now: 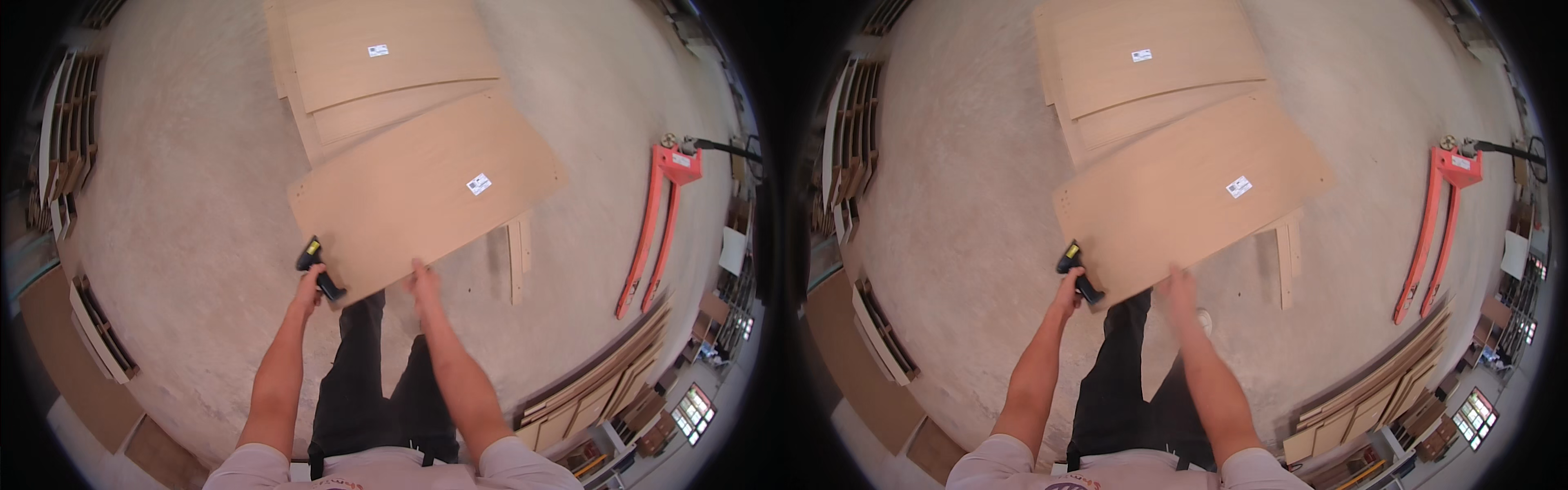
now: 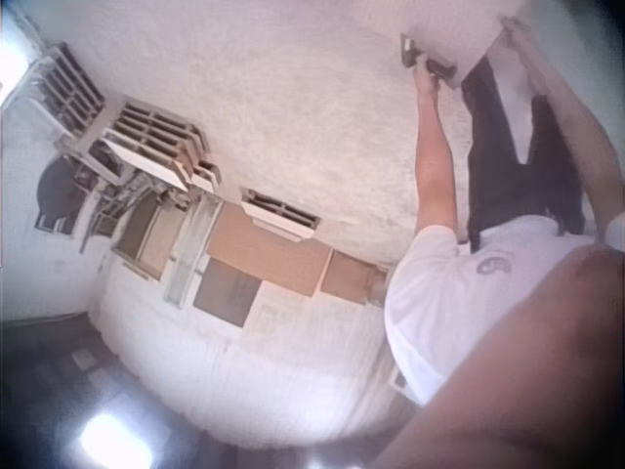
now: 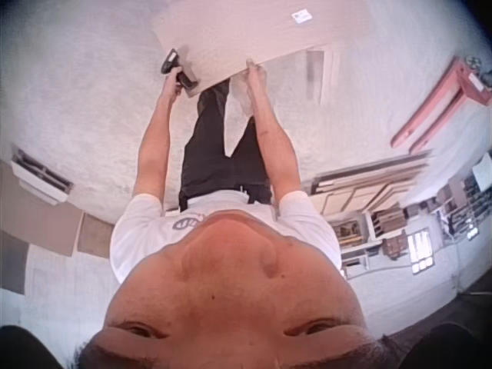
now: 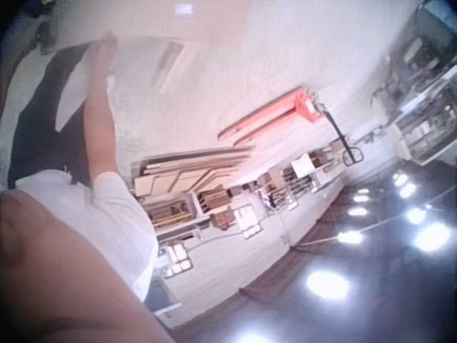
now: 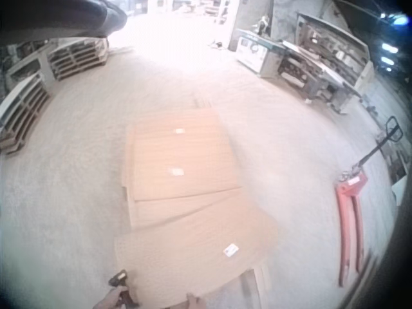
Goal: The person repeatedly picks up flat cardboard sheets from the floor, scans their barcodes with a handheld scanner, places them on a conveyor table, and then returns them to the floor stack. This cycle is performed multiple times.
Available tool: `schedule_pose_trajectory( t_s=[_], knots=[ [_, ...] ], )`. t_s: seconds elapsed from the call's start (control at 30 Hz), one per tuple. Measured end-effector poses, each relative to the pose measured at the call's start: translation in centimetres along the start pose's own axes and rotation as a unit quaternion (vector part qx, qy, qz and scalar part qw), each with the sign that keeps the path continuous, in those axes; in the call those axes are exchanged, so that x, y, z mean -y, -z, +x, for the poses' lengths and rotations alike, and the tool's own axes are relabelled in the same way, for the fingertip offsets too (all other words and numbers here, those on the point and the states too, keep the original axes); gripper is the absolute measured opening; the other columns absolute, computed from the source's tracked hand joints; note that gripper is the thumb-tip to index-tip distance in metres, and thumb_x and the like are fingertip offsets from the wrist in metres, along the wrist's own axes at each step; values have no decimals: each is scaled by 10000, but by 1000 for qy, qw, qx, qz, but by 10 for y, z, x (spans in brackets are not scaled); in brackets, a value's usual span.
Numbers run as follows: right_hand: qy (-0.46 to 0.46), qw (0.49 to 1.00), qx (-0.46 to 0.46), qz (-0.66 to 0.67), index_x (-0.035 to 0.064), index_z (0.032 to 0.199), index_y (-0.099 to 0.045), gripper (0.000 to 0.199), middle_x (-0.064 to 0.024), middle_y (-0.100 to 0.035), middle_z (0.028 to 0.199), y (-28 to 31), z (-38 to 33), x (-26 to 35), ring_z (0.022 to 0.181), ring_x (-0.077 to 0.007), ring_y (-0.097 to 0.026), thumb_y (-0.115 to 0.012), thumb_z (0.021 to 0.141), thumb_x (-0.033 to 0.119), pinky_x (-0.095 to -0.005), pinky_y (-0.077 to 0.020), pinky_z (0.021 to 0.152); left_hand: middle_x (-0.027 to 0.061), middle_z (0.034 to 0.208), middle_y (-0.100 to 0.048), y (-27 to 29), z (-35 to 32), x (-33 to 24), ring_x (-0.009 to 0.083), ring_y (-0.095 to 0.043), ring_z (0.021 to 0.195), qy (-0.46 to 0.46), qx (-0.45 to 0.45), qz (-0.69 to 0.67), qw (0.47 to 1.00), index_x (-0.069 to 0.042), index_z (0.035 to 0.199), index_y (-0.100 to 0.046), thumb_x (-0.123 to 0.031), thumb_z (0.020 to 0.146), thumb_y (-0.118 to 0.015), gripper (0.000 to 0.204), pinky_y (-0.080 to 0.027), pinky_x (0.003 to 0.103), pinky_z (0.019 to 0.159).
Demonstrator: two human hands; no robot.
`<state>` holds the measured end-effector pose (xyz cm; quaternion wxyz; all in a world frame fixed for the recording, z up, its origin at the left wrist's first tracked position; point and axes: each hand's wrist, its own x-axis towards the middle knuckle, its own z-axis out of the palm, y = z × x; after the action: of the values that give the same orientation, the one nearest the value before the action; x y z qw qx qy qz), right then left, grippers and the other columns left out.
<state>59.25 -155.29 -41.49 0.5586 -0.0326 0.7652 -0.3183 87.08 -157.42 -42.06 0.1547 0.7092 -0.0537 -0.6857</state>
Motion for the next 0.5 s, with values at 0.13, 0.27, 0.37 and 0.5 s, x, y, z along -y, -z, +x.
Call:
schedule_pose_trajectory(
  t_s=[0.13, 0.27, 0.37, 0.5],
  knots=[
    [55, 993, -27, 102, 16, 1123, -562, 315, -81, -611, 976, 27, 96, 69, 789, -200, -609, -634, 906, 233, -372, -563, 717, 31, 586, -517, 28, 37, -52, 132, -398, 356, -14, -10, 43, 999, -71, 820, -574, -524, 787, -592, 454, -267, 267, 319],
    [17, 999, -35, 8, -29, 1080, -561, 298, -134, -596, 954, 51, 111, 121, 783, -262, -627, -626, 907, 205, -387, -580, 693, 27, 570, -533, 30, 55, -85, 122, -414, 361, -59, 14, 58, 996, -52, 779, -593, -498, 791, -598, 446, -281, 256, 320],
    [18, 999, -25, -30, -88, 1030, -557, 318, -179, -597, 920, 53, 124, 140, 710, -271, -637, -610, 910, 201, -368, -587, 616, 12, 534, -516, 26, 60, -106, 115, -414, 358, -65, 11, 20, 998, -39, 736, -599, -462, 794, -607, 427, -285, 253, 321],
    [31, 999, 15, -28, -50, 1041, -570, 301, -147, -579, 915, 34, 139, 179, 722, -270, -625, -611, 923, 223, -368, -589, 628, 23, 524, -525, 27, 52, -106, 104, -404, 333, -66, 4, -35, 997, -55, 700, -597, -469, 819, -575, 432, -285, 240, 310]
  ],
)
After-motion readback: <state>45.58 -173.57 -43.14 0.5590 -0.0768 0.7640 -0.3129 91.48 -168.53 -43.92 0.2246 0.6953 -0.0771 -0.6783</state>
